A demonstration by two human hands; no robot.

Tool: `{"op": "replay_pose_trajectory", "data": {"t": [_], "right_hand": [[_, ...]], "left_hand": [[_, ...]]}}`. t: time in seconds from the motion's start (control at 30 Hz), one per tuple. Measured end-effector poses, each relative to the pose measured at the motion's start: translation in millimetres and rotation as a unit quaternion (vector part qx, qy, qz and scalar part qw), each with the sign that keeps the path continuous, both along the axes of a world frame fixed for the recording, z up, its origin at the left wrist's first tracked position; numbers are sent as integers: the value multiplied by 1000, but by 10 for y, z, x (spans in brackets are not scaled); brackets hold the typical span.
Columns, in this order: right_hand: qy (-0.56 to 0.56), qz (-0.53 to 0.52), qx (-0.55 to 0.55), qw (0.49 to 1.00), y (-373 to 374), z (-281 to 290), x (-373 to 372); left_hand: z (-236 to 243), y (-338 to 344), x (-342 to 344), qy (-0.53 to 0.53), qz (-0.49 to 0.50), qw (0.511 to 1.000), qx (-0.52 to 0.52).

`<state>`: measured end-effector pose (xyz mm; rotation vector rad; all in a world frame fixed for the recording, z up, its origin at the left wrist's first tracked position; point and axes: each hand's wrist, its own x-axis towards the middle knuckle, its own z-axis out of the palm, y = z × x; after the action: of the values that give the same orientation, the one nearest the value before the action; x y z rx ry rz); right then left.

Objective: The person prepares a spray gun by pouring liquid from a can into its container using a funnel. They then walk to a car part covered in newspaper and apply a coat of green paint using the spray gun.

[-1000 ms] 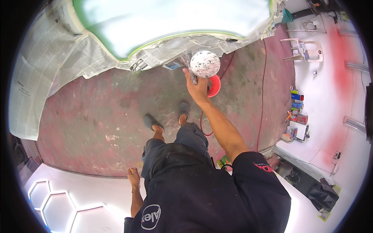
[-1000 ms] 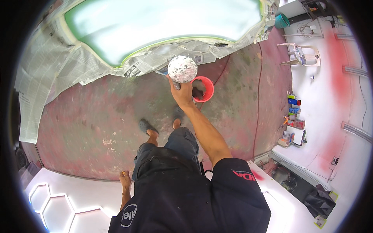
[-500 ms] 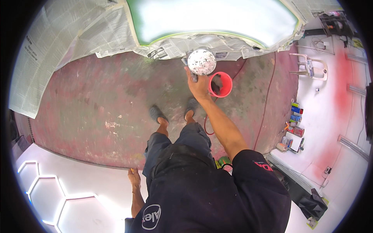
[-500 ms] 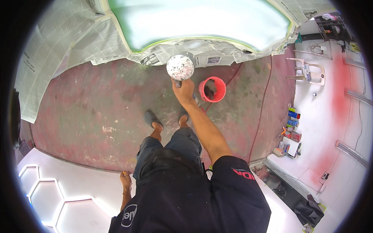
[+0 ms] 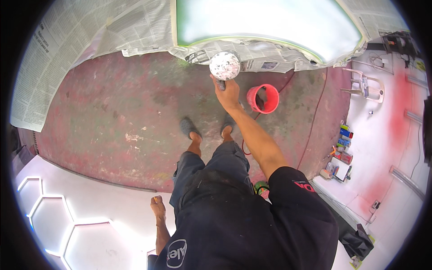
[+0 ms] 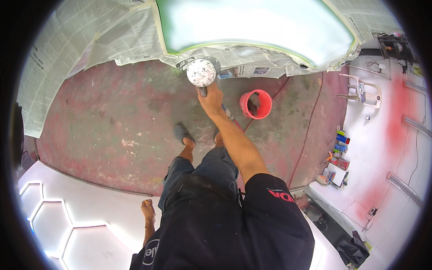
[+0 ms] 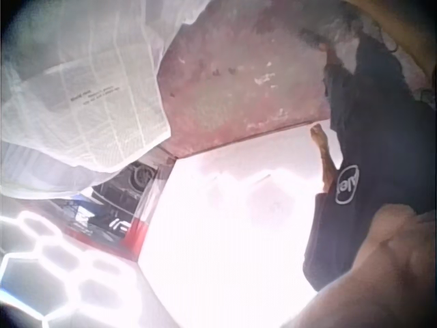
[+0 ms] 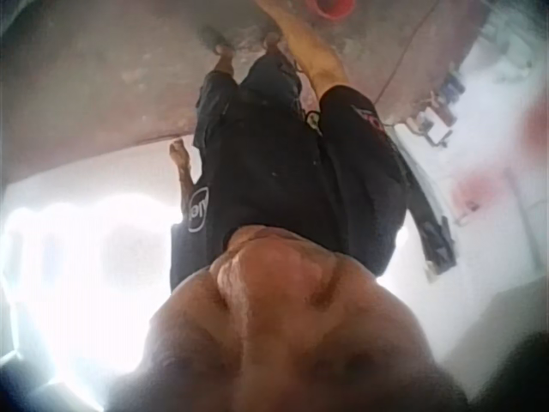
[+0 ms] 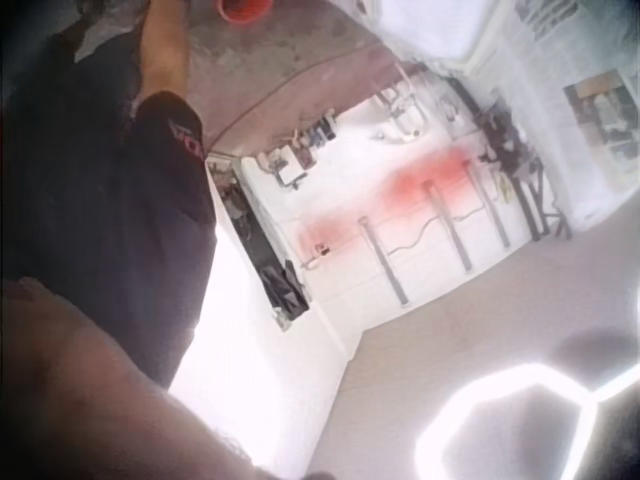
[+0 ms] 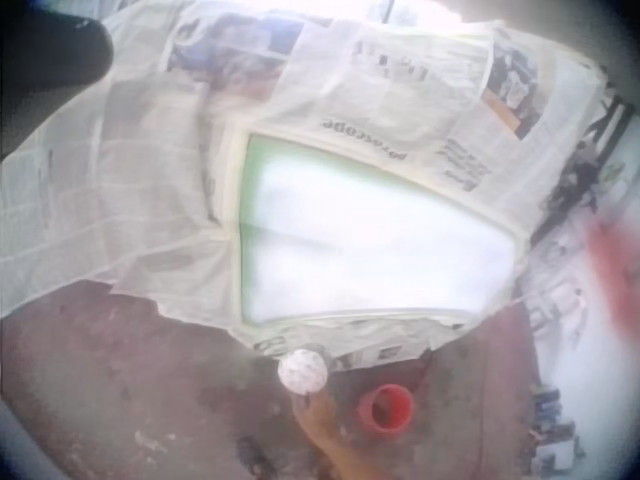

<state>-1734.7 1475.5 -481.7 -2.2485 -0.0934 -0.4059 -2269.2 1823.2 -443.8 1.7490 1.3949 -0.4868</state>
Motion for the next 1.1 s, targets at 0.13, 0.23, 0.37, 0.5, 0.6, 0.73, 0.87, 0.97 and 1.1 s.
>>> {"op": "replay_pose_trajectory", "data": {"t": [0.13, 0.23, 0.37, 0.5, 0.6, 0.73, 0.87, 0.97, 1.1], "right_hand": [[47, -11, 2, 999, 156, -59, 26], [58, 0, -12, 998, 285, -70, 43], [88, 39, 37, 995, 313, 190, 59], [90, 47, 104, 989, 125, 727, -46], [73, 7, 158, 985, -126, 1065, -147], [6, -69, 114, 991, -607, 1374, -304], [-15, -140, 114, 983, -1075, 1633, -501], [5, -143, 163, 976, -1279, 1725, -525], [96, -100, 214, 967, -1405, 1887, -547]], "left_hand": [[31, 94, 20, 30, 6, 1000, -6], [36, 158, -5, 35, 22, 999, -5], [-18, 174, 36, 29, 18, 999, -4], [-52, 172, 261, -8, 8, 1000, -18], [-69, 133, 497, -44, -48, 998, -20], [141, -164, 1044, -24, -75, 997, -27], [88, -300, 1253, -65, -131, 989, -18], [-40, -370, 1300, -102, -177, 979, -1], [4, -456, 1331, -84, -159, 983, -19]]}}
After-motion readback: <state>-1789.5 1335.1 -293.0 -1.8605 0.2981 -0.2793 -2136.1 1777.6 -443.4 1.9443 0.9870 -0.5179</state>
